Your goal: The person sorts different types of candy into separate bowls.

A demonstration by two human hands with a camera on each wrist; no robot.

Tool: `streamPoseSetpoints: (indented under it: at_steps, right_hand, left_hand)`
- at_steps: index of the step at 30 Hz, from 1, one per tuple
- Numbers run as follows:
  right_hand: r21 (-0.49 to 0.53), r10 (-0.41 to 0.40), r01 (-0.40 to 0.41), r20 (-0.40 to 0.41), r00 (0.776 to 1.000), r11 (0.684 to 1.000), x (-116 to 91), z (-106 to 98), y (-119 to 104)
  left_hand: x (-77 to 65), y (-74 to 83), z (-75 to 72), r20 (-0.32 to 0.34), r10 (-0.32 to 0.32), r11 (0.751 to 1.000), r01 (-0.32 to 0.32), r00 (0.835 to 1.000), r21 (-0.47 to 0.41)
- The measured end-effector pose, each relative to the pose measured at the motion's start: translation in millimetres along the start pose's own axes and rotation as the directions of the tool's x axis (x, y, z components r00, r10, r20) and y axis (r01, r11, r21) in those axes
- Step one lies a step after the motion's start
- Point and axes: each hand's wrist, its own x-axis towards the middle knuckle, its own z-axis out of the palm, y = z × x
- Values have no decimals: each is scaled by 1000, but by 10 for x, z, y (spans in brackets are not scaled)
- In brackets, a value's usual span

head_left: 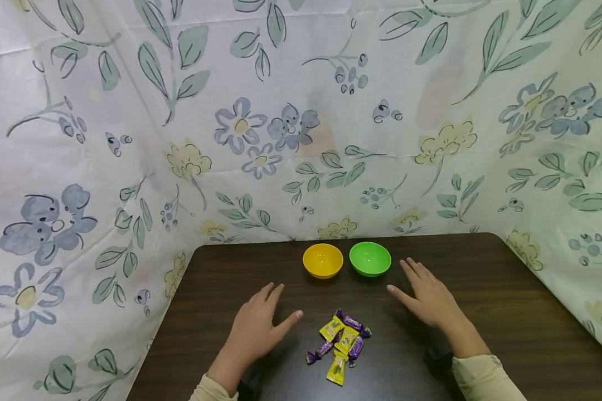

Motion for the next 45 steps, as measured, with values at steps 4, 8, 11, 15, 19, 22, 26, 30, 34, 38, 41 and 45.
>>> streamPoseSetpoints:
  at_steps: [4, 8, 11, 15, 19, 22, 26, 30, 34, 38, 41, 45]
  right_hand:
    - [4, -4, 4, -3, 1000, 1000, 39, 39, -11]
    - [2, -13, 13, -6, 1000, 1000, 80, 77, -30]
    - [-4, -15, 15, -6, 1000, 1000, 111, 100, -29]
    - [-5, -16, 16, -9, 1000, 1000, 150, 123, -29]
    - [1, -18, 18, -10, 1000, 1000, 188, 134, -33]
    - [-3, -18, 18, -5, 1000, 1000, 221, 138, -29]
    - [-20, -20, 20, 2, 1000, 1000, 271, 144, -25]
    - [-28, -23, 23, 4, 1000, 999, 325, 156, -17]
    - [-26, -24, 24, 15, 1000, 999, 375, 175, -4]
    - [-34, -25, 25, 24, 999, 999, 425, 208, 26]
    - [-37, -27, 28, 24, 999, 999, 464, 230, 43]
    - [-37, -28, 29, 27, 999, 999, 502, 250, 43]
  left_hand:
    - [-14, 39, 22, 4, 4, 1000, -4, 1000, -9]
    - [-34, 70, 57, 20, 7, 1000, -7, 1000, -22]
    - [-49, 90, 90, 32, 17, 999, -16, 999, -36]
    - [-66, 117, 119, 37, 29, 998, -27, 999, -54]
    - [-93, 150, 130, 34, 37, 998, -35, 999, -61]
    - [-114, 178, 138, 34, 57, 997, -55, 998, -62]
    - [-147, 214, 158, 36, 90, 994, -87, 995, -58]
    - [-173, 254, 172, 45, 107, 993, -104, 993, -59]
    - [-209, 292, 182, 64, 123, 990, -118, 990, -72]
    - [-258, 328, 190, 84, 140, 988, -133, 987, -78]
    - [-288, 348, 197, 96, 152, 986, -144, 984, -80]
    - [-315, 359, 222, 121, 158, 985, -149, 980, -84]
